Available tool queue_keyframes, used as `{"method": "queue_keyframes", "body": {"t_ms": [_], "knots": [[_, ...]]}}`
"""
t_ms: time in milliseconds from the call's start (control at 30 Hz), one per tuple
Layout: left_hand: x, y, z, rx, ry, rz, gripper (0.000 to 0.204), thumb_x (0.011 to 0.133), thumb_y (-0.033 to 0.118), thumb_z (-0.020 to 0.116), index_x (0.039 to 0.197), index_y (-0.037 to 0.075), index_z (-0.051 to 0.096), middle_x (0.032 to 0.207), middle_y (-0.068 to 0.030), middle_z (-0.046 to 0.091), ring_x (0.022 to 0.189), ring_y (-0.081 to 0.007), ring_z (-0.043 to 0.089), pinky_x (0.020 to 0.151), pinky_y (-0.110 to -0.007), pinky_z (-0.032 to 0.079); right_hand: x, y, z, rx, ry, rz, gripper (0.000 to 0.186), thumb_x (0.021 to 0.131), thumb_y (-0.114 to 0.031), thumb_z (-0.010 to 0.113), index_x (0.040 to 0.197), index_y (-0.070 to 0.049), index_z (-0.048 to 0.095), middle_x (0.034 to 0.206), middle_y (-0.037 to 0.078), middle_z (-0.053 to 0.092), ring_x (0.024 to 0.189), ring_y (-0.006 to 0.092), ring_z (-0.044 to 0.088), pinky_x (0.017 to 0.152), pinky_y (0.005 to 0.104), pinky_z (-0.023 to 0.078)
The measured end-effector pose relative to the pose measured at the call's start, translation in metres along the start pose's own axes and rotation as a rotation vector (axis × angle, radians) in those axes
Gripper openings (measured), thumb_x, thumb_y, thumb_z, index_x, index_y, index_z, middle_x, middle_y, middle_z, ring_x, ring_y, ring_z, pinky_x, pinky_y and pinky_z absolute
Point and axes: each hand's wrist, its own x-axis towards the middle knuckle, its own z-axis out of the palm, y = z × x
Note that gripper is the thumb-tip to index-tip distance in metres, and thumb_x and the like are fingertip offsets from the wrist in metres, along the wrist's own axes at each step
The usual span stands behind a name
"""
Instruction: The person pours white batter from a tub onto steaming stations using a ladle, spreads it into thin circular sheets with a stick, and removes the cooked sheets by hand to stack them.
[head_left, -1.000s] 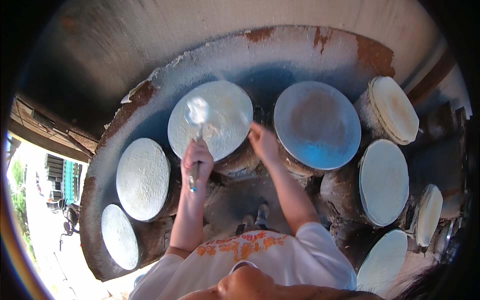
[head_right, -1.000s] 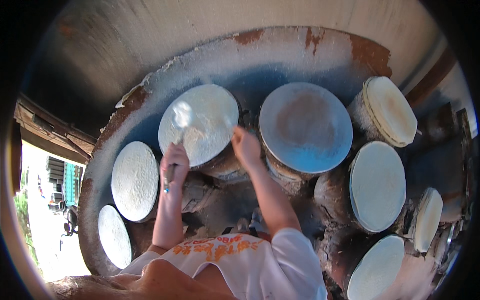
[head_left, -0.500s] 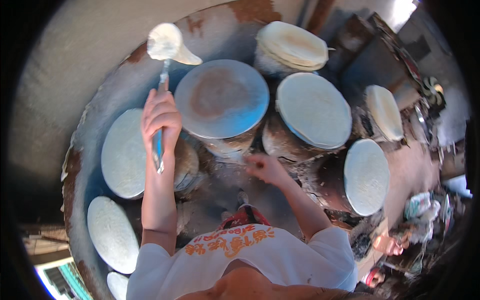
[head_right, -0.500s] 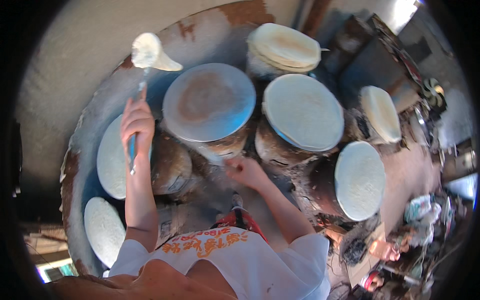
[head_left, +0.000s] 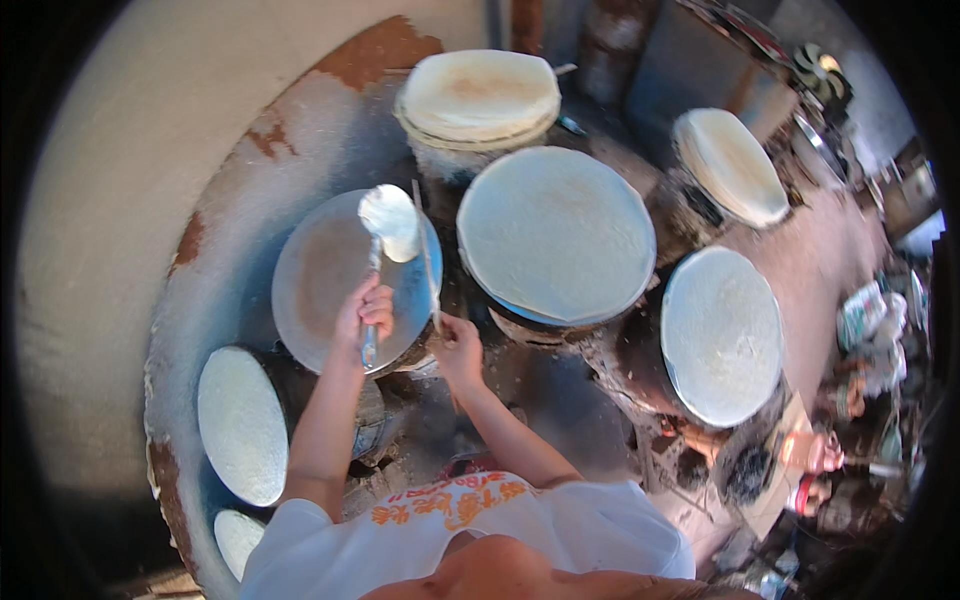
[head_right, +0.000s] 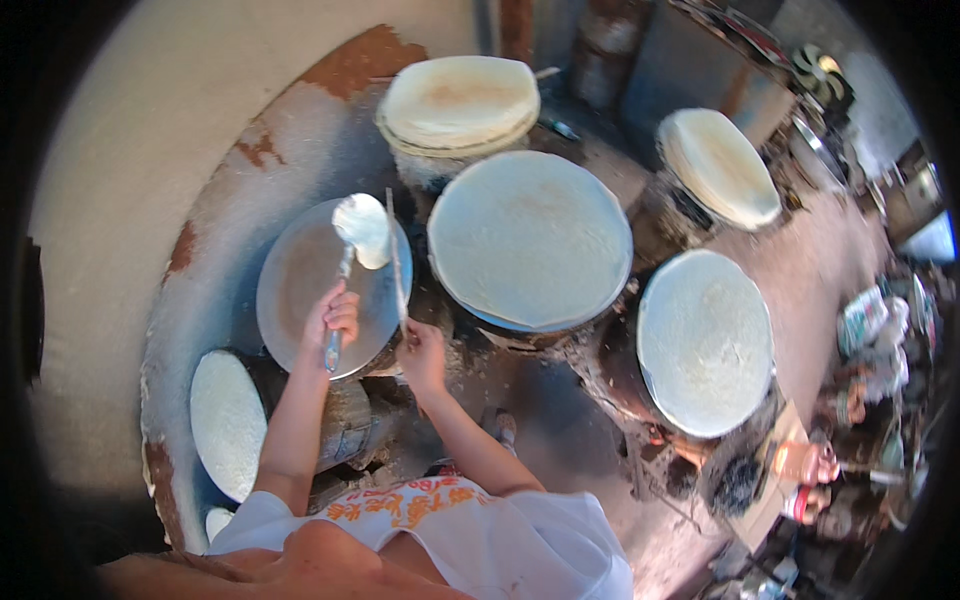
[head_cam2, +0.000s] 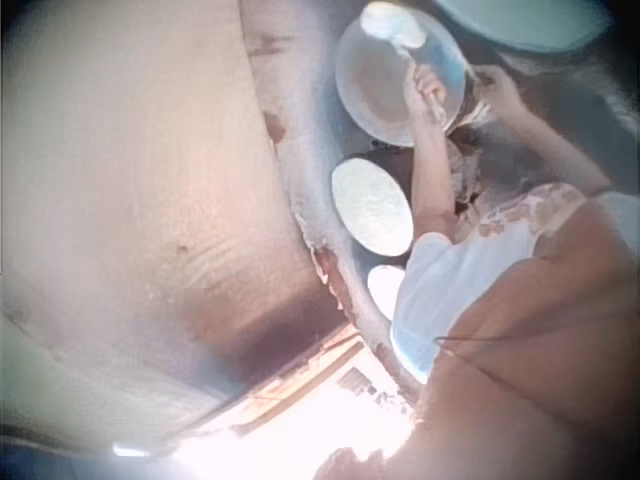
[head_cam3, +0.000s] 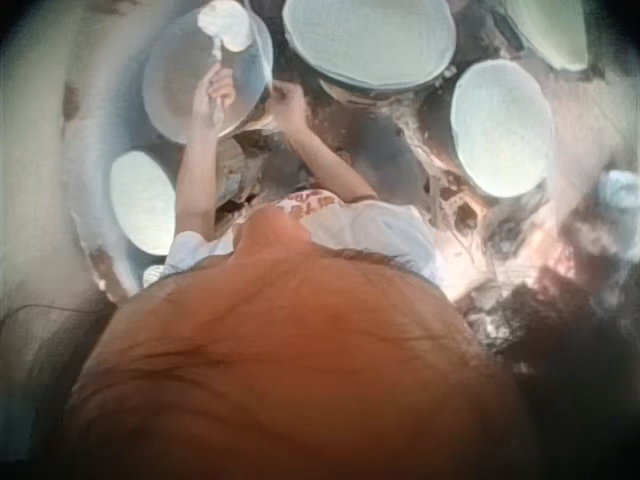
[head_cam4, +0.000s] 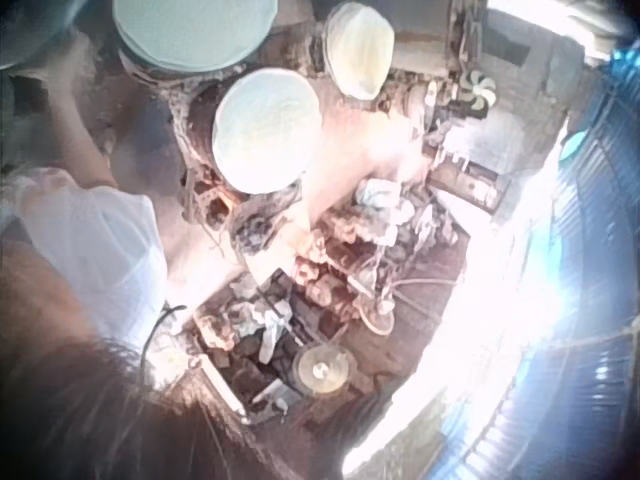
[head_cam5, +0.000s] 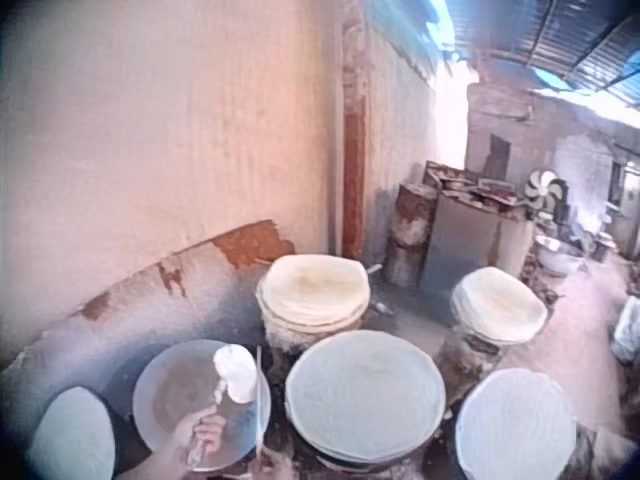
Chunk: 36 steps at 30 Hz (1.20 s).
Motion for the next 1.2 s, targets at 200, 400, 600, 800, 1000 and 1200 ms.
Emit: {"method": "queue_keyframes", "body": {"t_ms": [200, 400, 600, 800, 1000, 1200], "knots": [[0.019, 0.025, 0.035, 0.742, 0.228, 0.309, 0.046, 0.095, 0.013, 0.05, 0.137, 0.026, 0.037, 0.06, 0.0045, 0.036, 0.042, -0.0037, 0.035, 0.035, -0.018, 0.031, 0.035, -0.036, 0.031, -0.471, -0.017, -0.265, 0.048, 0.068, 0.005, 0.058, 0.116, 0.0, 0.055, 0.107, 0.02, 0.05, 0.102, 0.0369, 0.049, 0.087, 0.0413, 0.043], [-0.021, 0.072, 0.03, 1.182, 0.393, 0.442, 0.061, 0.093, 0.009, 0.049, 0.147, 0.022, 0.024, 0.057, 0.004, 0.034, 0.04, -0.0063, 0.033, 0.036, -0.023, 0.029, 0.025, -0.045, 0.014, -0.634, -0.098, -0.369, 0.041, 0.073, 0.003, 0.055, 0.114, 0.0, 0.057, 0.111, 0.018, 0.052, 0.099, 0.0381, 0.05, 0.083, 0.0409, 0.047], [-0.032, 0.083, 0.006, 1.366, 0.459, 0.556, 0.06, 0.092, 0.008, 0.05, 0.146, 0.021, 0.027, 0.054, 0.0026, 0.035, 0.038, -0.0078, 0.034, 0.034, -0.026, 0.03, 0.037, -0.046, 0.046, -0.765, -0.134, -0.513, 0.038, 0.074, 0.0, 0.052, 0.11, -0.004, 0.06, 0.105, 0.011, 0.057, 0.102, 0.0332, 0.053, 0.082, 0.0411, 0.049], [-0.049, 0.097, -0.011, 1.564, 0.627, 0.566, 0.058, 0.092, 0.01, 0.052, 0.144, 0.024, 0.033, 0.063, -0.0058, 0.052, 0.038, -0.0109, 0.04, 0.032, -0.027, 0.034, 0.007, -0.042, 0.012, -0.797, -0.119, -0.381, 0.03, 0.081, -0.007, 0.053, 0.11, -0.004, 0.061, 0.104, 0.01, 0.058, 0.092, 0.0305, 0.055, 0.075, 0.0381, 0.051], [-0.052, 0.151, -0.05, 2.339, 0.741, 1.206, 0.06, 0.089, 0.018, 0.056, 0.142, 0.033, 0.033, 0.117, -0.0174, 0.061, 0.081, -0.0372, 0.064, 0.071, -0.045, 0.051, 0.059, -0.05, 0.035, -0.858, -0.115, -0.583, 0.035, 0.072, -0.001, 0.055, 0.106, -0.007, 0.064, 0.098, 0.007, 0.06, 0.092, 0.029, 0.054, 0.073, 0.0394, 0.051], [-0.066, 0.116, -0.054, 2.283, 0.915, 0.908, 0.06, 0.089, 0.024, 0.055, 0.142, 0.036, 0.032, 0.108, -0.0159, 0.064, 0.084, -0.0384, 0.063, 0.073, -0.046, 0.05, 0.061, -0.045, 0.064, -0.74, -0.21, -0.697, 0.034, 0.071, 0.0, 0.052, 0.102, -0.007, 0.065, 0.1, 0.009, 0.061, 0.093, 0.0326, 0.056, 0.077, 0.04, 0.05]]}}
